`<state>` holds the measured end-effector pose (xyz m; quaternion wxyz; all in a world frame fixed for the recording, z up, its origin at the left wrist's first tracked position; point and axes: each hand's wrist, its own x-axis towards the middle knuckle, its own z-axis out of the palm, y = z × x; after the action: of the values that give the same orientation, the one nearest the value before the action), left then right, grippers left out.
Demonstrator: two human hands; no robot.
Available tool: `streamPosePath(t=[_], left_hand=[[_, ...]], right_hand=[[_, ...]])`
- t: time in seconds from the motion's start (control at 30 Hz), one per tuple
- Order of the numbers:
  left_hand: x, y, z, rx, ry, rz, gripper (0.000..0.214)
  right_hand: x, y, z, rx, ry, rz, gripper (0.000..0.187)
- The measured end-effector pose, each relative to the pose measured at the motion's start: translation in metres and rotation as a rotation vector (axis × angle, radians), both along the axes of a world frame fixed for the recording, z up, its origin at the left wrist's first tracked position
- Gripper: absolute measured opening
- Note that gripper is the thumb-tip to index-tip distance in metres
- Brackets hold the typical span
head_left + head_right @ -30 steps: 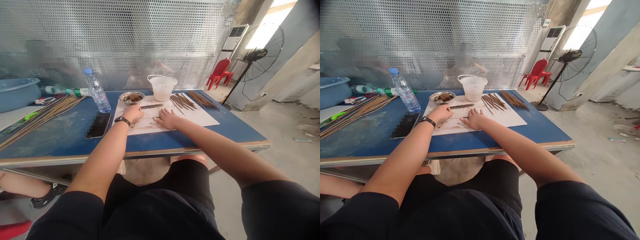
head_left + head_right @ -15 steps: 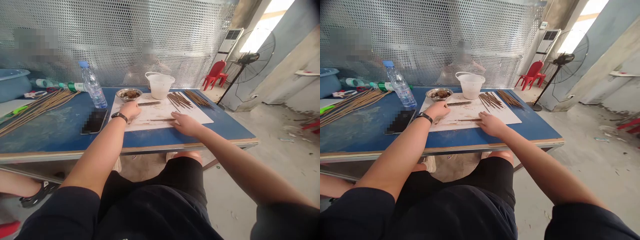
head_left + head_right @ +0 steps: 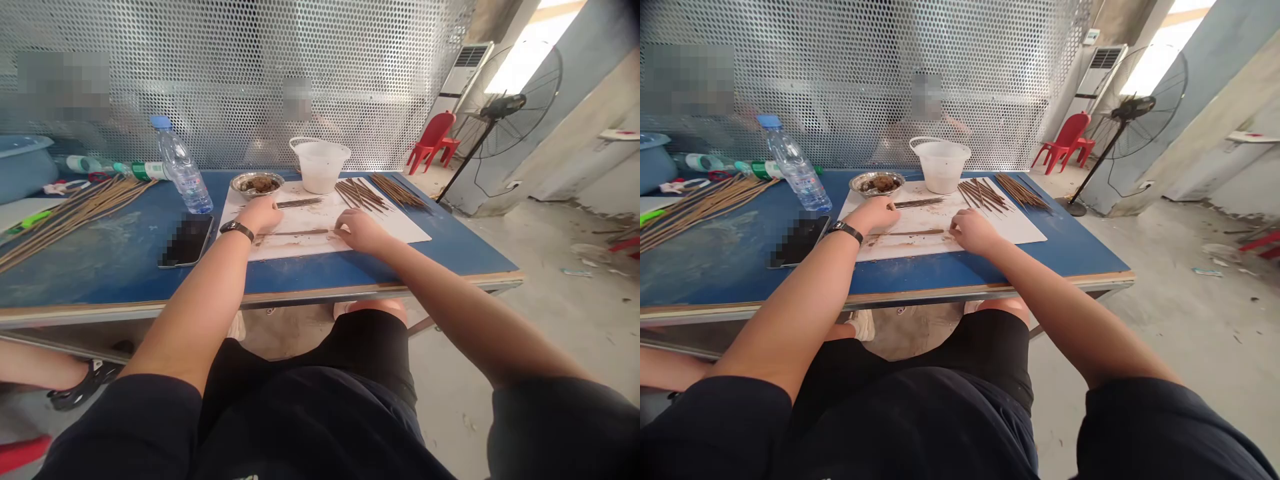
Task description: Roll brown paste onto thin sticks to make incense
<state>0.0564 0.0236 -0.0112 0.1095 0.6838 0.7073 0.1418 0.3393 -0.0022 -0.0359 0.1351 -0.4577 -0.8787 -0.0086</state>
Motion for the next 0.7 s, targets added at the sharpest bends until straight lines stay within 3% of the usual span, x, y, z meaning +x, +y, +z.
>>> streamPosePath(t=[0.23,0.33,0.43,0.57,0.7], left_hand=[[0.004,0.000,-0.002,0.076,0.033,-0.178,0.034],[0.012,-0.003,-0.005,0.021,0.091,-0.275,0.050],[0.027,-0.012,-0.008,-0.091,0.197,-0.275,0.072],[0.042,-0.045,-0.011,-0.247,0.290,-0.227,0.096],[0.039,-0.097,-0.016,-0.141,0.334,-0.295,0.098]], right_hand=[[-0.062,0.026,0.024,-0.157,-0.048,0.021,0.033],[-0.064,0.047,0.024,-0.128,0.093,-0.032,0.051],[-0.054,0.062,0.015,-0.103,0.213,-0.120,0.052],[-0.037,0.068,0.007,-0.234,0.339,-0.162,0.046],[-0.032,0.066,0.012,-0.256,0.430,-0.159,0.043]])
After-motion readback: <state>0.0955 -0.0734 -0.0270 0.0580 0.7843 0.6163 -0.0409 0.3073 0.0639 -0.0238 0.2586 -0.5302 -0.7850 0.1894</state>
